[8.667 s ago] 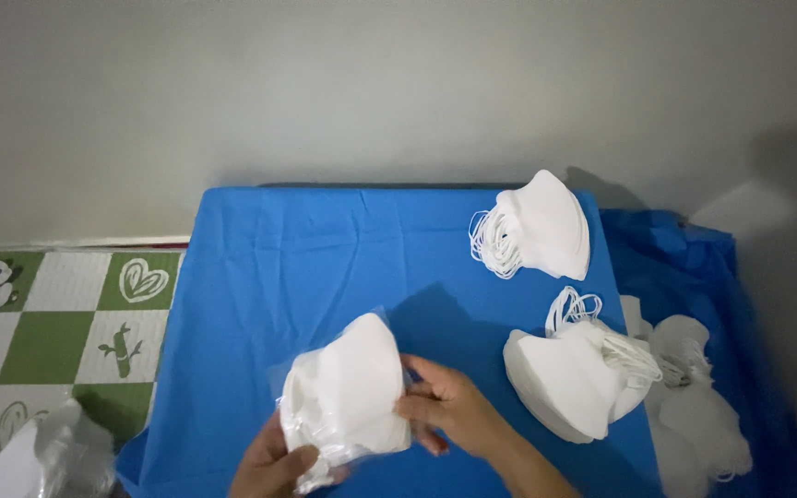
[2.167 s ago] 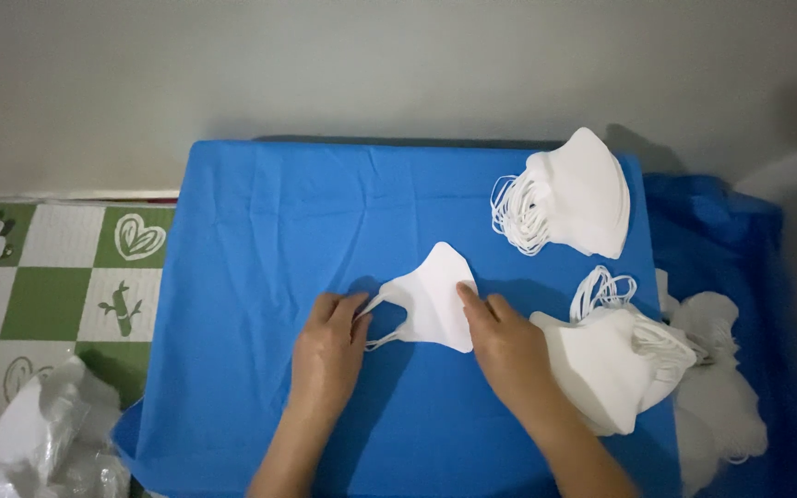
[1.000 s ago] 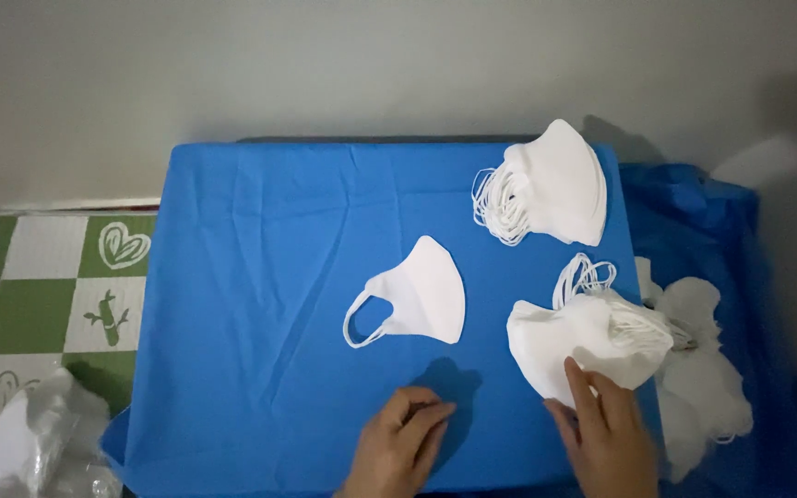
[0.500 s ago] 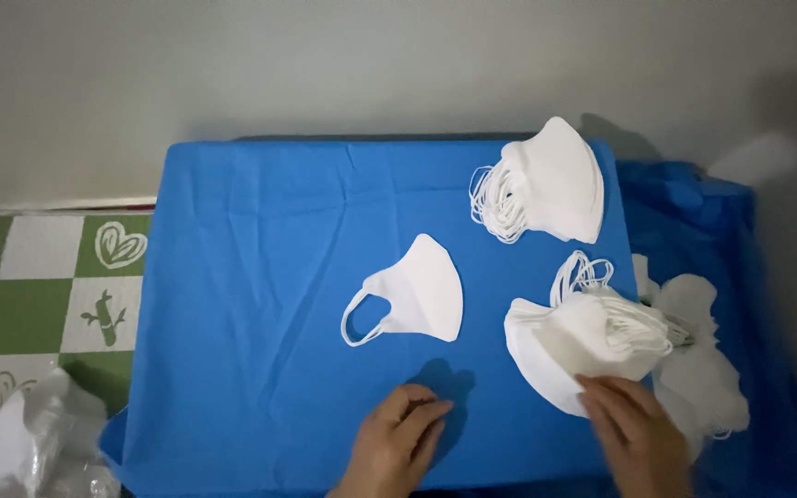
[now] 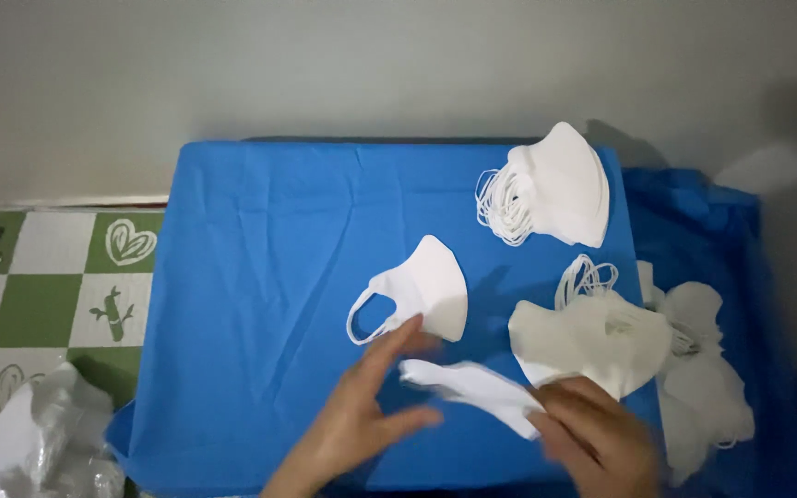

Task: The person organizes several white face masks on a blue surface and places one into a plastic bag by hand.

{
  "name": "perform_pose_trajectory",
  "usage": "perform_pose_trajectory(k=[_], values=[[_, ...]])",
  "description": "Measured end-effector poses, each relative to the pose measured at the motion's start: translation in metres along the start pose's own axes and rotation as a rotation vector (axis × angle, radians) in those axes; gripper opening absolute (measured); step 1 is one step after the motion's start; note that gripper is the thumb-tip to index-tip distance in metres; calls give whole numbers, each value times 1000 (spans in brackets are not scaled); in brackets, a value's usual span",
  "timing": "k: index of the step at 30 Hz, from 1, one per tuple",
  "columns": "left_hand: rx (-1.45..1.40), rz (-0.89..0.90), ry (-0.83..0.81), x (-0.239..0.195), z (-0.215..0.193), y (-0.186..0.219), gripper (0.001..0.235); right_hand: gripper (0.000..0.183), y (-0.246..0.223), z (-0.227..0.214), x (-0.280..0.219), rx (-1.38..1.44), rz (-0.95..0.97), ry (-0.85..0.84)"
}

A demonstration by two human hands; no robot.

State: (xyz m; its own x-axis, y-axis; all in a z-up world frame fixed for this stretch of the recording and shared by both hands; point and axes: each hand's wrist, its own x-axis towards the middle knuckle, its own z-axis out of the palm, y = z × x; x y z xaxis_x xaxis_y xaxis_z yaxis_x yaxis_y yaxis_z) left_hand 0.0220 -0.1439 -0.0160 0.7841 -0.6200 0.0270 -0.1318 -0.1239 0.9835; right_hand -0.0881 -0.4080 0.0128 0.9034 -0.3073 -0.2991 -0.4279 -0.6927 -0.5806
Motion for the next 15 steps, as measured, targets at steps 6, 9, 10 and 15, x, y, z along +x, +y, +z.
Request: perform_pose_trajectory(k=[6,9,10,15], values=[[73,-211,349,14,-29,-22,30,55,-39,34,66,475,-174,40],[245,-378,457,26,-42,-17,34,58,-42,49,89,356,-282,108],[245,-376,460,30,-41,-20,34,58,-39,54,96,355,-286,107],[425,-163,502,37,-36,-48,28,44,-30,73,117,174,-550,158]])
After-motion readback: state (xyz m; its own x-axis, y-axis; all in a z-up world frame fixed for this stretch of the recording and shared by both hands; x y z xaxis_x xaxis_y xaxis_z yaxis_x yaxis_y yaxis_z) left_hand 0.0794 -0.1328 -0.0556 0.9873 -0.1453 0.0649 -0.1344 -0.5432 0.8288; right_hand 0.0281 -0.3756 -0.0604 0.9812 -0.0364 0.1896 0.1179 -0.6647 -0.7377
